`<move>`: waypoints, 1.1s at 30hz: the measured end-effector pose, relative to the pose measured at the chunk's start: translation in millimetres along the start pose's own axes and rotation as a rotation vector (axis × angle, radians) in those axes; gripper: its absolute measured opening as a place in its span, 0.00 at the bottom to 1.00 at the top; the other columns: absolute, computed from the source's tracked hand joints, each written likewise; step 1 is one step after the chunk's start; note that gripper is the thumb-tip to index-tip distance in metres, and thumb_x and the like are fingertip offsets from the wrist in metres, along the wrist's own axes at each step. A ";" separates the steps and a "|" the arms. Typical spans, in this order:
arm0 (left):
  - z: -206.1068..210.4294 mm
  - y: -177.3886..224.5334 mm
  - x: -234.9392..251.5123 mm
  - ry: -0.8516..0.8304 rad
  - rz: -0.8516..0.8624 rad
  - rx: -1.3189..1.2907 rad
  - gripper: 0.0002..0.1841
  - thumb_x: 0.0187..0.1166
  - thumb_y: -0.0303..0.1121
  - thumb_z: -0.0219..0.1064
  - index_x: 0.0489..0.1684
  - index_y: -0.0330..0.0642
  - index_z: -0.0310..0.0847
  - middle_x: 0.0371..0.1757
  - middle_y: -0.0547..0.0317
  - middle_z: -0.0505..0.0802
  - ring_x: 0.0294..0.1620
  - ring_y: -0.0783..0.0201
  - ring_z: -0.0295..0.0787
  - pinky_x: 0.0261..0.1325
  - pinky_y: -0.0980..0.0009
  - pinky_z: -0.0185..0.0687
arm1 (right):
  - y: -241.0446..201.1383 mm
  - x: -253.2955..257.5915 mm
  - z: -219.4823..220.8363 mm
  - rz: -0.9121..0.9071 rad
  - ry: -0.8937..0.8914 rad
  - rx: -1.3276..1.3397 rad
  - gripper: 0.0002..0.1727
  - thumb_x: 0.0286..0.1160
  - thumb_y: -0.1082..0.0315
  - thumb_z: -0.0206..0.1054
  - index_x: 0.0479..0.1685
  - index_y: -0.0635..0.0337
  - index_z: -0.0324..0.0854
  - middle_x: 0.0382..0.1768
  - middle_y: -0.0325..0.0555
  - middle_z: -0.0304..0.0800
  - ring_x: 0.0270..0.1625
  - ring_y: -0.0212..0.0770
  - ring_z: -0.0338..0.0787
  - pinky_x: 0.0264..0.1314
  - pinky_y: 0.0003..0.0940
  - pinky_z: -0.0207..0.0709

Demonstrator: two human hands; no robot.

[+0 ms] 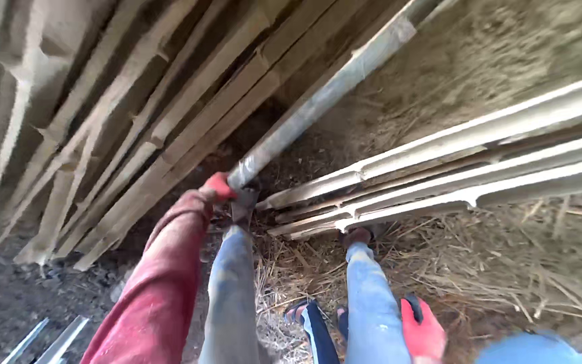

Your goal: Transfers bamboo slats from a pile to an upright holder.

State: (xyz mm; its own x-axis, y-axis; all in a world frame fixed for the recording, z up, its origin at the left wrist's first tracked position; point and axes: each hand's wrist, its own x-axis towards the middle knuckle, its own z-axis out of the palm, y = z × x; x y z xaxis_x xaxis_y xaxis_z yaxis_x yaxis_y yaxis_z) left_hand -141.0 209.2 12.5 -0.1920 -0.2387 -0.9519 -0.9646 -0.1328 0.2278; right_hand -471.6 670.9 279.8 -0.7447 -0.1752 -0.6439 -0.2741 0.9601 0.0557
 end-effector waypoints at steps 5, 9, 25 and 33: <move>8.7 17.6 -120.3 -0.013 0.118 -0.101 0.39 0.39 0.37 0.91 0.62 0.44 0.86 0.55 0.47 0.95 0.58 0.49 0.93 0.64 0.42 0.87 | -51.1 -36.1 8.7 -0.211 -0.022 0.227 0.25 0.79 0.59 0.70 0.69 0.66 0.85 0.59 0.61 0.94 0.64 0.56 0.93 0.73 0.57 0.83; -20.5 76.8 -234.0 0.051 0.316 -0.220 0.35 0.34 0.35 0.88 0.53 0.40 0.88 0.46 0.53 0.97 0.48 0.59 0.96 0.57 0.52 0.92 | -151.9 -98.2 -6.8 -0.350 -0.267 0.428 0.31 0.77 0.53 0.72 0.76 0.61 0.81 0.66 0.56 0.91 0.71 0.51 0.89 0.80 0.52 0.79; -11.6 359.6 -510.2 -0.094 1.055 -0.480 0.32 0.38 0.26 0.87 0.50 0.34 0.82 0.43 0.56 0.97 0.46 0.62 0.96 0.52 0.59 0.96 | -235.4 -127.4 -233.4 -0.703 -0.200 1.382 0.25 0.68 0.70 0.75 0.66 0.70 0.82 0.59 0.51 0.93 0.63 0.34 0.90 0.72 0.34 0.83; 86.1 483.8 -554.0 -0.302 1.139 -0.101 0.23 0.50 0.25 0.80 0.50 0.38 0.86 0.42 0.55 0.96 0.42 0.64 0.95 0.43 0.62 0.95 | -112.4 -109.9 -302.7 -0.517 0.176 1.539 0.20 0.64 0.72 0.78 0.57 0.68 0.84 0.47 0.45 0.96 0.51 0.30 0.94 0.60 0.34 0.91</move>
State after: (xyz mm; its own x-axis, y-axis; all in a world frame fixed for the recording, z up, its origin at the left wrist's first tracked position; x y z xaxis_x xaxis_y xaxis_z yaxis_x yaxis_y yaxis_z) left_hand -516.9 360.1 632.5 -0.9800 -0.0333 -0.1960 -0.1933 -0.0689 0.9787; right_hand -543.1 516.3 575.3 -0.8576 -0.4468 -0.2548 0.2480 0.0749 -0.9659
